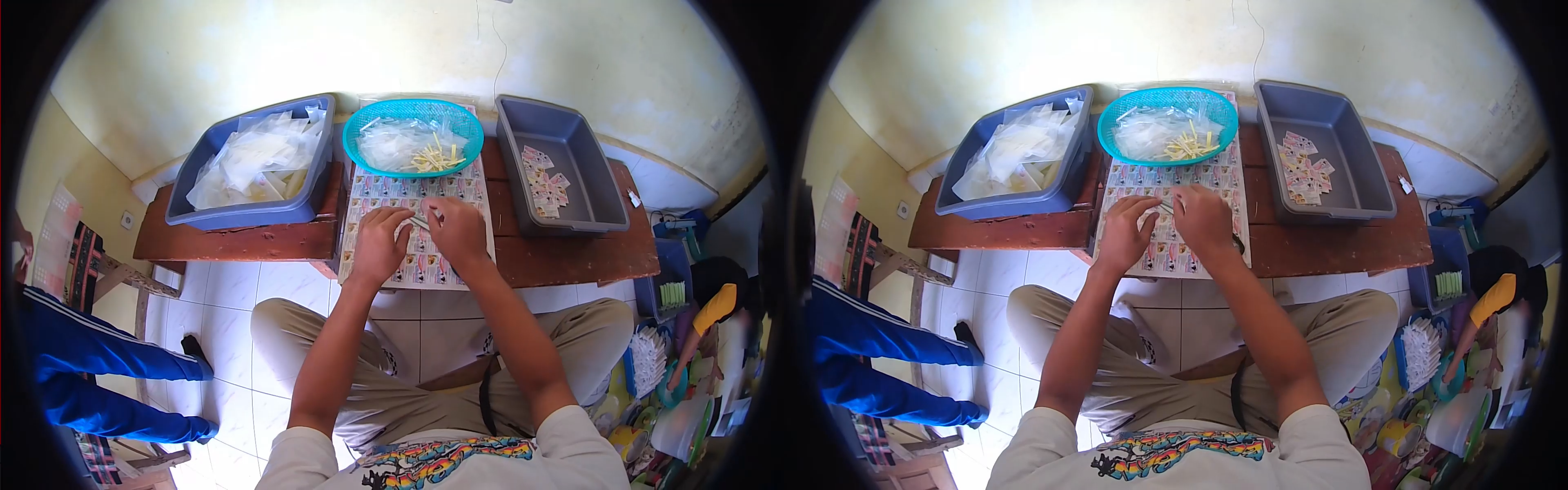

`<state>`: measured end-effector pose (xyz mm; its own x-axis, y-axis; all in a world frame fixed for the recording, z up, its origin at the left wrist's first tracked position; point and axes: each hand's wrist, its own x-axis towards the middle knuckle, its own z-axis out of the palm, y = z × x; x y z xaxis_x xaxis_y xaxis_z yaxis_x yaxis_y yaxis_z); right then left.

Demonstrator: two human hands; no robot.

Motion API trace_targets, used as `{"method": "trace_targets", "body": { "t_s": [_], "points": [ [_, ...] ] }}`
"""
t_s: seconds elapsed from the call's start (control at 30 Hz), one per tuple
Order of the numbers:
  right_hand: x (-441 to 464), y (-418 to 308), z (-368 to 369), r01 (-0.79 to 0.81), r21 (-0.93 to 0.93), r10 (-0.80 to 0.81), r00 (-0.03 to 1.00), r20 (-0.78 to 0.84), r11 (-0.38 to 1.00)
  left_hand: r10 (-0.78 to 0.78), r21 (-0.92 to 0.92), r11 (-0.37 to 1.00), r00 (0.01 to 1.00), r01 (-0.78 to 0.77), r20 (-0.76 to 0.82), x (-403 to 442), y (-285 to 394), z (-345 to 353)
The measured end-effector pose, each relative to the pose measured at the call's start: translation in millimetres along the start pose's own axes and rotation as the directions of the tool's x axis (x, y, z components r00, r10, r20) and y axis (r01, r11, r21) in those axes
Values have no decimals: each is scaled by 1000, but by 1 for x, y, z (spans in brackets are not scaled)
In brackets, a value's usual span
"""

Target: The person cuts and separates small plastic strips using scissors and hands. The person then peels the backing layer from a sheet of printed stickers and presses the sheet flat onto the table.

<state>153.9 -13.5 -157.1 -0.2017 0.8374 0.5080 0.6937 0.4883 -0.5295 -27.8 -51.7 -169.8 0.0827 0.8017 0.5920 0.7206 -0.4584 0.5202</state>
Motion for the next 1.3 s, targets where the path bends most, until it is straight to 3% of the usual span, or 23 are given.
{"method": "trace_targets", "body": {
  "t_s": [0.1, 0.2, 0.27, 0.5, 0.83, 1.03, 1.13, 1.3],
  "points": [
    [-37, 2, -4, -10, 111, 2, 997, 77, 994, -30, -41, 999, 997, 33, 75, -21, 8, -1],
    [-73, -2, -18, 6, 84, -21, 982, 186, 996, -48, -60, 997, 990, 56, 132, -47, 9, -2],
    [-98, 4, -17, 44, 80, -58, 983, 176, 996, -51, -25, 998, 974, 58, 221, -63, 9, -2],
    [-125, 23, -12, 205, -9, -202, 967, 155, 979, -53, -37, 997, 960, 65, 276, -90, 10, -4],
    [-130, 26, -5, 247, -66, -239, 965, 106, 967, 1, -1, 1000, 973, 0, 231, -101, 3, -4],
    [-135, 27, -3, 288, -85, -291, 956, -22, 954, 35, -12, 999, 984, -33, 172, -102, 6, 3],
    [-136, 25, -1, 300, -86, -306, 950, -67, 950, 64, 82, 994, 993, -72, 101, -104, 4, 9],
    [-139, 19, -5, 175, -76, -179, 983, -48, 982, 2, 118, 993, 988, -20, 152, -105, 5, 10]
  ]
}}
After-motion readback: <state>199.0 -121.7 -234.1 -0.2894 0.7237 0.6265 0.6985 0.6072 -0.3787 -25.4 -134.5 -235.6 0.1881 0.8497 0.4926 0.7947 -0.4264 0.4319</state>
